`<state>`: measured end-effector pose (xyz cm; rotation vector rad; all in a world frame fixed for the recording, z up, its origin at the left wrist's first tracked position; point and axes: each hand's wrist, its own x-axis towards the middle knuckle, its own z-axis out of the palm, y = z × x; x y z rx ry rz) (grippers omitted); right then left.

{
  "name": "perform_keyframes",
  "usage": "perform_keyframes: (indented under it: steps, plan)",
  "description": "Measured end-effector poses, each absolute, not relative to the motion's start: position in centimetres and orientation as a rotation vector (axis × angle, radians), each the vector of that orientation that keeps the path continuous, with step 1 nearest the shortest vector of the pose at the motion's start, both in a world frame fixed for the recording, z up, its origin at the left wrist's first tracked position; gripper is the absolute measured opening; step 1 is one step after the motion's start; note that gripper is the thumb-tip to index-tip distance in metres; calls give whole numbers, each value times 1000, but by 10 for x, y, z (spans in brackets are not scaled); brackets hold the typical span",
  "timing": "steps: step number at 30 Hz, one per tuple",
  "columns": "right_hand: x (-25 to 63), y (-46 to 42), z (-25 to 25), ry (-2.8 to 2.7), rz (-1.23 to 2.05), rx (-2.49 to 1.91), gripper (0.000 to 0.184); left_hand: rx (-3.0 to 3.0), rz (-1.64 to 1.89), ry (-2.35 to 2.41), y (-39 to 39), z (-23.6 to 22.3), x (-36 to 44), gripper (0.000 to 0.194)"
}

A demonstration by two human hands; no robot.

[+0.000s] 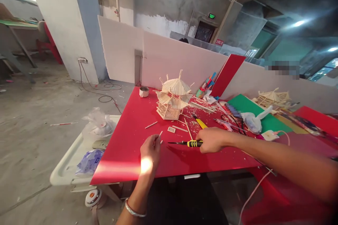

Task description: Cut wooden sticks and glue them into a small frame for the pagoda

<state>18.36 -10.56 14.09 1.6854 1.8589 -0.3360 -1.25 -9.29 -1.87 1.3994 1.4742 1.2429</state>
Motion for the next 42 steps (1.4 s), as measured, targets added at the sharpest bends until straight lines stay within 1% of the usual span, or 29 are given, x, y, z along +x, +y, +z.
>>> perform_keyframes:
  steps: [2,4,7,11,14,16,17,18,19,20,22,25,26,28,31,32,34,35,36,37,38,39,40,41,42]
  plan:
    - [188,-105,138,1908,-315,1706,29,1661,1165,1592,-91,-16,-21,21]
    - [195,-111,126,1992,-280,1748,40,1784,1050,1719,-91,-13,-27,23]
    - [210,-125,93,2153,-257,1845,56,1845,953,1799,-94,-11,-30,23]
    - [224,-138,49,2272,-217,1931,68,1844,904,1848,-97,-9,-26,23]
    - [220,-143,38,2370,-98,1950,73,1798,881,1878,-97,-7,-23,24]
    - [206,-143,39,2451,-7,2006,66,1762,897,1895,-98,-6,-21,23]
    - [196,-141,41,2516,10,2027,58,1744,913,1899,-98,-5,-21,23]
    - [183,-139,43,2606,-15,2016,44,1726,933,1899,-98,-5,-21,22]
    - [170,-135,46,2680,-74,2003,30,1709,961,1892,-98,-6,-21,22]
    - [157,-129,47,2724,-154,1974,23,1693,999,1878,-99,-6,-22,23]
    - [135,-112,50,2753,-273,1890,22,1670,1090,1835,-99,-8,-23,23]
    - [117,-82,48,2758,-353,1730,26,1628,1206,1766,-98,-11,-28,25]
    - [115,-74,46,2760,-382,1684,25,1604,1232,1750,-98,-11,-29,26]
    - [116,-60,42,2766,-452,1613,16,1548,1271,1723,-98,-12,-31,26]
    - [122,-55,38,2790,-557,1587,7,1429,1324,1664,-99,-12,-31,26]
    - [123,-56,38,2803,-587,1609,6,1360,1344,1630,-100,-11,-31,28]
    - [125,-62,37,2827,-646,1691,14,1164,1372,1545,-102,-10,-27,35]
    - [125,-66,36,2834,-781,1782,19,1054,1372,1495,-104,-9,-24,40]
    - [125,-70,35,2826,-1024,1899,23,951,1367,1446,-106,-8,-21,45]
    - [124,-75,34,2778,-1371,2022,25,872,1356,1395,-107,-7,-18,49]
    - [123,-80,32,2667,-1788,2132,28,820,1344,1346,-108,-6,-15,51]
    - [122,-85,30,2493,-2210,2213,32,788,1334,1301,-109,-5,-12,53]
    - [121,-89,28,2298,-2555,2267,40,770,1324,1264,-110,-3,-9,54]
    - [120,-93,26,2145,-2763,2314,47,762,1317,1236,-110,-2,-7,55]
    - [120,-95,24,2021,-2881,2376,52,758,1313,1216,-110,0,-4,55]
